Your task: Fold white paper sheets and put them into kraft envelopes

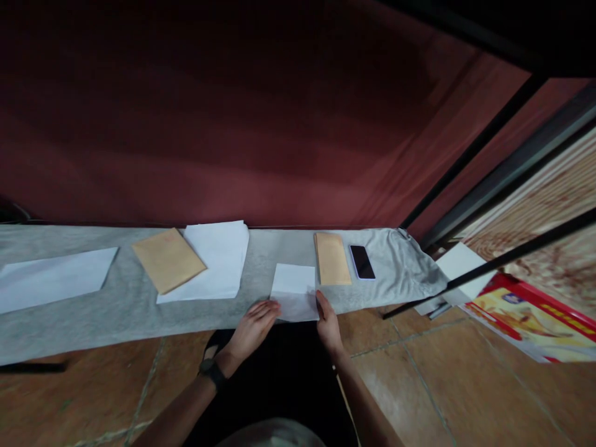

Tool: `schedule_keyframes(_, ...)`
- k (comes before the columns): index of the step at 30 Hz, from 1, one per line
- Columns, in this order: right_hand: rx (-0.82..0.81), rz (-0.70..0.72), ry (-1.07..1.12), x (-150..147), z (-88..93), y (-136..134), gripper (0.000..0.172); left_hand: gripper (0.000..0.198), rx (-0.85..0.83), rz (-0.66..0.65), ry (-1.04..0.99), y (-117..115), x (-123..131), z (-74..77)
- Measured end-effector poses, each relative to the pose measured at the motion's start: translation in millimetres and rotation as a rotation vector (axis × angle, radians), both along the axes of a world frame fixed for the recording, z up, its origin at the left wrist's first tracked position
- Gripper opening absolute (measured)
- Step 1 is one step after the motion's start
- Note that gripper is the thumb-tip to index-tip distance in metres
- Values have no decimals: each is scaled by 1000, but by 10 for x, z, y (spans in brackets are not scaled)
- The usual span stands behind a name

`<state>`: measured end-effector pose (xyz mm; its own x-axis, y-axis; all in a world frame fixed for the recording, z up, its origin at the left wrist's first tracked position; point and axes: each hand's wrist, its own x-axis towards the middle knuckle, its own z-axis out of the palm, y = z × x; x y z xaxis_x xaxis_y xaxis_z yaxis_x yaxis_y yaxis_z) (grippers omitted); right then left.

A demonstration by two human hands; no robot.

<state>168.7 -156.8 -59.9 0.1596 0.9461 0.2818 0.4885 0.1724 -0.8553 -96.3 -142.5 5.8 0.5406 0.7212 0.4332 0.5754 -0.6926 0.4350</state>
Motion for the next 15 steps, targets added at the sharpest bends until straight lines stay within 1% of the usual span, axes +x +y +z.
schedule_keyframes(2, 10, 51, -43, 4, 48, 34, 54, 33, -15, 15, 46, -20, -28, -37)
schedule_keyframes(5, 16, 179, -162, -4, 147, 88, 60, 56, -70, 95, 37, 41, -47, -99)
schedule_keyframes(8, 12, 241, -223, -23, 227, 148, 63, 74, -116, 61, 63, 164, -64, -121)
schedule_keyframes(11, 17, 243, -189, -74, 295, 246, 65, 80, -118, 35, 79, 267, -95, -63)
schedule_keyframes(13, 23, 246, -155, -131, 341, 325, 67, 82, -105, 58, 58, 314, -127, -10)
schedule_keyframes(15, 21, 253, -148, -188, 377, 393, 67, 82, -100, 73, 44, 347, -171, 11)
